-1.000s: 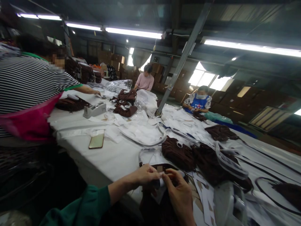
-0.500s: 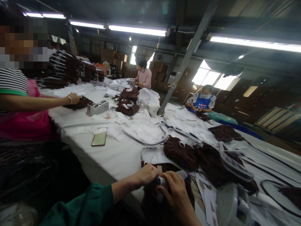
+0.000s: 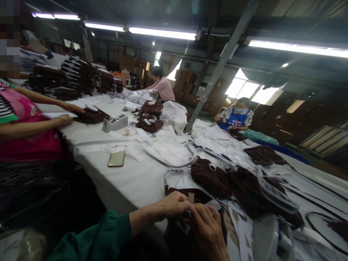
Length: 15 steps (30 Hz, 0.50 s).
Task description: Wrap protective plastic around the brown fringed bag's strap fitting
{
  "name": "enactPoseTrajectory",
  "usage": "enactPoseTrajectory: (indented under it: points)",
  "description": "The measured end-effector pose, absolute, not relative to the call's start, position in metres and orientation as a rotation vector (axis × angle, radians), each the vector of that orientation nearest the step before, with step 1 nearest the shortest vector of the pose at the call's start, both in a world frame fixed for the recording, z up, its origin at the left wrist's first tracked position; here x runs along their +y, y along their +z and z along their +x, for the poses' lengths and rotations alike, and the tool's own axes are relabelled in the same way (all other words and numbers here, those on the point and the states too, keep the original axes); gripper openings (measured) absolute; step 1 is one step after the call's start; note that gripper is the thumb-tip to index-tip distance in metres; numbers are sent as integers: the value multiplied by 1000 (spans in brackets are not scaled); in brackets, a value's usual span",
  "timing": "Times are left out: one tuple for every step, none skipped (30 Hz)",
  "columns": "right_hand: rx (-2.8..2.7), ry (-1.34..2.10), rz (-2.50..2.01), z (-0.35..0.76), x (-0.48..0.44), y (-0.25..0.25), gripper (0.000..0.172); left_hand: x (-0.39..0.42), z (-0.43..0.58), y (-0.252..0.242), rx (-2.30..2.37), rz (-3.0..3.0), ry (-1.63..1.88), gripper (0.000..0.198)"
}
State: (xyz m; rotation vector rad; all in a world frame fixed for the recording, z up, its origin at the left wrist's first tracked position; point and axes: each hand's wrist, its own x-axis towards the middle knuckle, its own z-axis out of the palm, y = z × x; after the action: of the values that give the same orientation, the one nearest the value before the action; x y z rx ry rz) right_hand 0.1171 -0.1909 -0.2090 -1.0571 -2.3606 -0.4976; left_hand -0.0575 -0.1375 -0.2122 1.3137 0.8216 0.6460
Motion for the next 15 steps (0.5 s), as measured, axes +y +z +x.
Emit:
enactPoseTrajectory:
  points:
    - [-2345, -524, -1070, 117, -192, -210, 34, -139, -58, -211, 776, 1290, 626, 15]
    - [-2328, -549, -1092, 116, -193, -211, 36, -141, -59, -209, 740, 1273, 619, 14]
    - [-2314, -573, -1113, 115, -193, -211, 38, -143, -60, -209, 720, 1265, 625, 17]
    - [-2310, -593, -1131, 114, -192, -211, 39, -144, -60, -208, 718, 1273, 643, 20]
    - [-2310, -611, -1141, 114, -192, -210, 39, -145, -61, -208, 735, 1297, 669, 22]
    - [-2315, -625, -1144, 114, -191, -210, 39, -145, -61, -209, 758, 1331, 691, 23]
    - [-2324, -635, -1139, 114, -190, -211, 39, -146, -61, -210, 772, 1364, 713, 22]
    - [-2338, -644, -1122, 115, -189, -212, 38, -146, -60, -212, 772, 1392, 736, 21]
    - [-2354, -648, -1105, 117, -188, -214, 38, -146, -60, -214, 765, 1399, 753, 20]
    - [-2367, -647, -1091, 118, -188, -216, 38, -146, -59, -216, 757, 1382, 762, 19]
    - [-2374, -641, -1085, 120, -187, -219, 38, -145, -58, -219, 749, 1347, 764, 19]
    - [-2371, -633, -1083, 122, -187, -221, 39, -145, -57, -222, 742, 1298, 754, 19]
    - [-2353, -623, -1083, 123, -186, -223, 40, -144, -56, -224, 741, 1246, 735, 21]
    - [-2329, -607, -1085, 124, -186, -224, 40, -144, -55, -225, 746, 1200, 708, 23]
    - [-2310, -585, -1083, 126, -186, -225, 39, -143, -55, -226, 751, 1167, 687, 25]
